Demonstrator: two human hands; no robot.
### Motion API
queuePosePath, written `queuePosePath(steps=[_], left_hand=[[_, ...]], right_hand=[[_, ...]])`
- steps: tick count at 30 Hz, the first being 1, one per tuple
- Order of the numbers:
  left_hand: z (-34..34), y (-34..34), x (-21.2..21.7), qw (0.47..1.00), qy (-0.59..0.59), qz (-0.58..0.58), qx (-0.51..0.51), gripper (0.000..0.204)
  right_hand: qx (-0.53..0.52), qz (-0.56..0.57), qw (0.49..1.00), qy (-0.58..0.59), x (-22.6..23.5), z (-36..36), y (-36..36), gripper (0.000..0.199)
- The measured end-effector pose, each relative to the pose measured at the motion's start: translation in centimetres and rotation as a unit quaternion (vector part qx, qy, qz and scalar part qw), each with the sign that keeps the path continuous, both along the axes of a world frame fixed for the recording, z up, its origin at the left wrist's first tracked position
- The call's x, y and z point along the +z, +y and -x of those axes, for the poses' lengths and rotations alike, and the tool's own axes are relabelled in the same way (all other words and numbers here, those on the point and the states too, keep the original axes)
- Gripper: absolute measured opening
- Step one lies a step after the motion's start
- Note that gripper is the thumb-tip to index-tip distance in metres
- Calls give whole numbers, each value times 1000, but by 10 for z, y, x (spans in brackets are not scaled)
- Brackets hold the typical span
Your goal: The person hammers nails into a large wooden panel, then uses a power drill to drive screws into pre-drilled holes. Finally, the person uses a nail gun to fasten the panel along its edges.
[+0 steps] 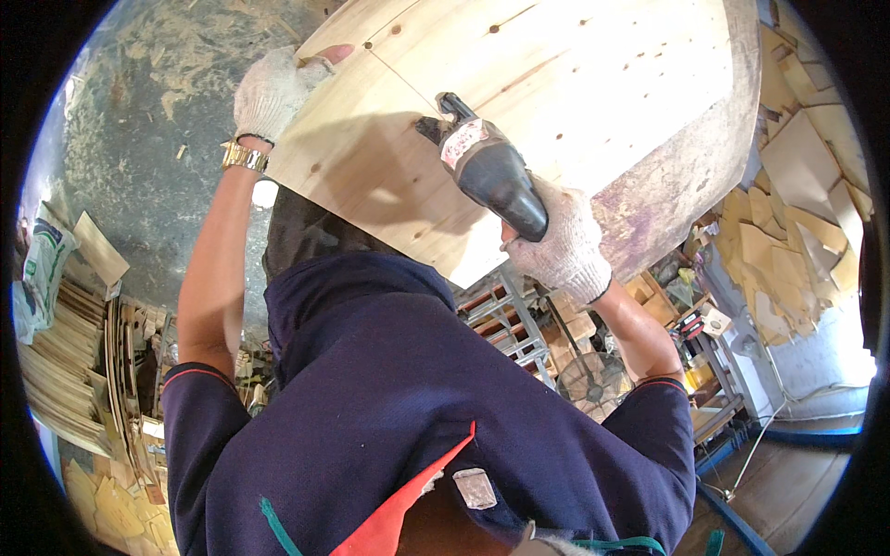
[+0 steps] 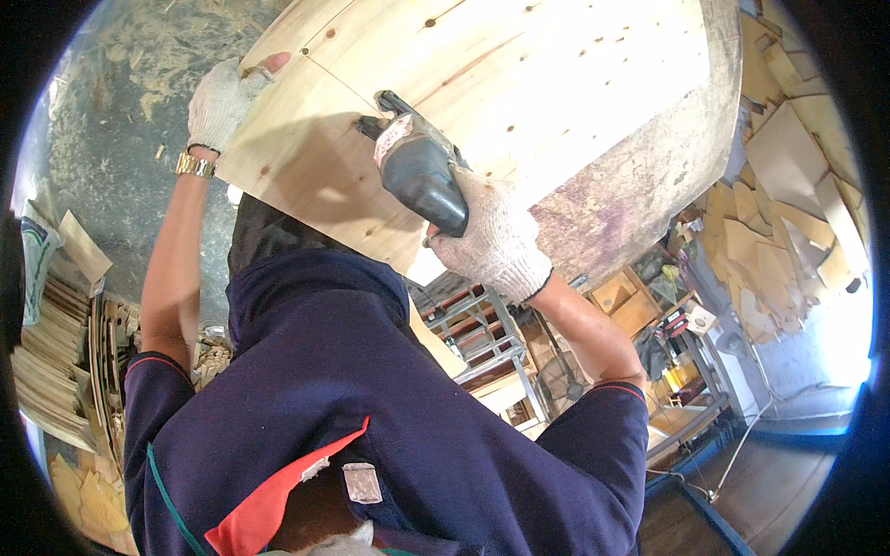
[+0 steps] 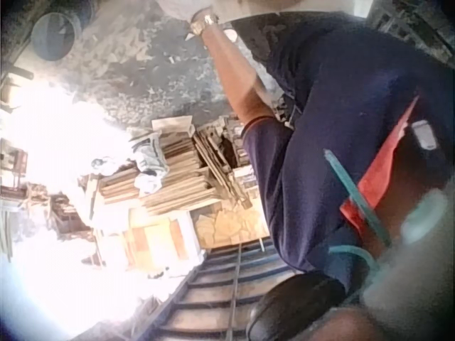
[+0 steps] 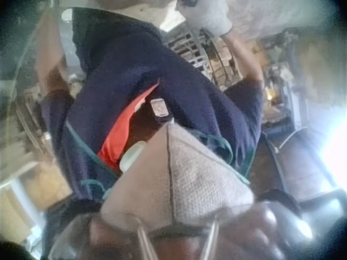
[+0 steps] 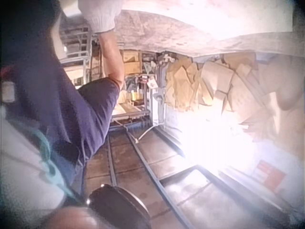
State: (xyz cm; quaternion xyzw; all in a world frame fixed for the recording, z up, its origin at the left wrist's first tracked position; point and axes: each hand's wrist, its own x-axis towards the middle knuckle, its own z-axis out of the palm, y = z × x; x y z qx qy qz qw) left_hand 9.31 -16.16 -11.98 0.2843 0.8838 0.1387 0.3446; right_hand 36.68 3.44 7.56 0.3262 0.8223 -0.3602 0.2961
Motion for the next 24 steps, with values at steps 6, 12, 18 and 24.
queuePosePath(steps=[6,12,18,24], left_hand=[[2,-4,-5,999,15,4,37,93],[1,-5,-7,1000,-2,-4,29,86],[-1,-5,-9,998,11,-23,49,91],[-1,-3,-4,999,-2,9,44,92]], right_hand=[[5,-16,1000,1,-2,4,-1,16],[18,-6,1000,8,-3,7,0,17],[9,1,1000,17,-3,11,-1,19],[20,-13,1000,16,-2,17,-2,22]])
